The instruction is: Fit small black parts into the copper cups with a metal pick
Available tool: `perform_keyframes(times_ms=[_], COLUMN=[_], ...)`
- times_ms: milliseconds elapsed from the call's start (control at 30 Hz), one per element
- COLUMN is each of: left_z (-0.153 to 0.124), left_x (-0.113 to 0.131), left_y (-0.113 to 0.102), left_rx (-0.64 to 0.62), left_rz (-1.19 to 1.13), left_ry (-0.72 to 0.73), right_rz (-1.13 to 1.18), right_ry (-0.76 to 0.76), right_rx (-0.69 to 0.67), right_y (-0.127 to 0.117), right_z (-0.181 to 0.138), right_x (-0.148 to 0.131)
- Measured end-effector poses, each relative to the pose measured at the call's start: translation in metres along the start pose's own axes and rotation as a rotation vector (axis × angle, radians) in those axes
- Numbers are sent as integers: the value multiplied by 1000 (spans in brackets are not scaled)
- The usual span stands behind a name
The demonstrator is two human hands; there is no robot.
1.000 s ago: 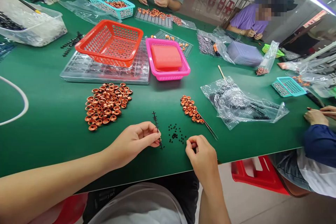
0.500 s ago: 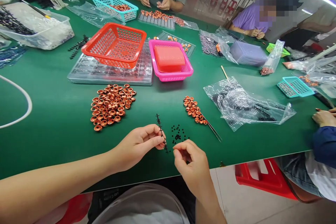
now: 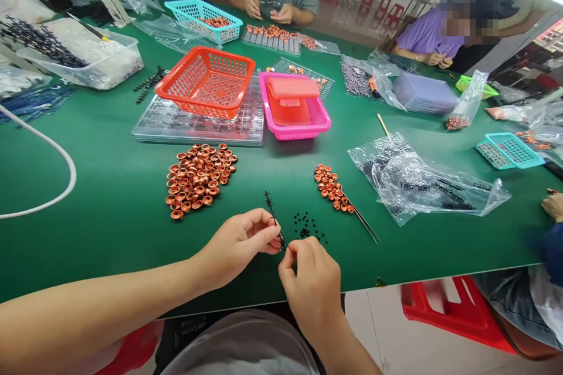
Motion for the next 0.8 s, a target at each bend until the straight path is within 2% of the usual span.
perform_keyframes(times_ms=[100, 267, 367, 500, 667, 800], left_z=[2, 2, 0, 0, 4, 7], left_x=[-1, 2, 4, 5, 17, 36], left_y=[-1, -3, -4, -6, -15, -31], left_rx=[38, 73, 90, 74, 65, 107], left_rz=[-22, -39, -20, -15, -21, -4], left_ry=[-38, -29, 26, 56, 105, 190], right_rz=[-71, -58, -37, -32, -18, 30], right_ry=[-37, 75, 180, 305, 329, 252], right_rx=[82, 139, 156, 168, 83, -23], right_y=[10, 14, 7, -12, -39, -39], right_z=[-1, 2, 3, 5, 11, 9], right_x=[-3, -4, 3, 27, 56, 72])
Point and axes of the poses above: each hand's wrist, its own z-axis towards the middle knuckle, its own y-axis out of the palm, x = y × z, the point moved 1 cm from there along z, towards the middle knuckle, and after that the axes turned 11 degrees about z, right-handed, at the moved point
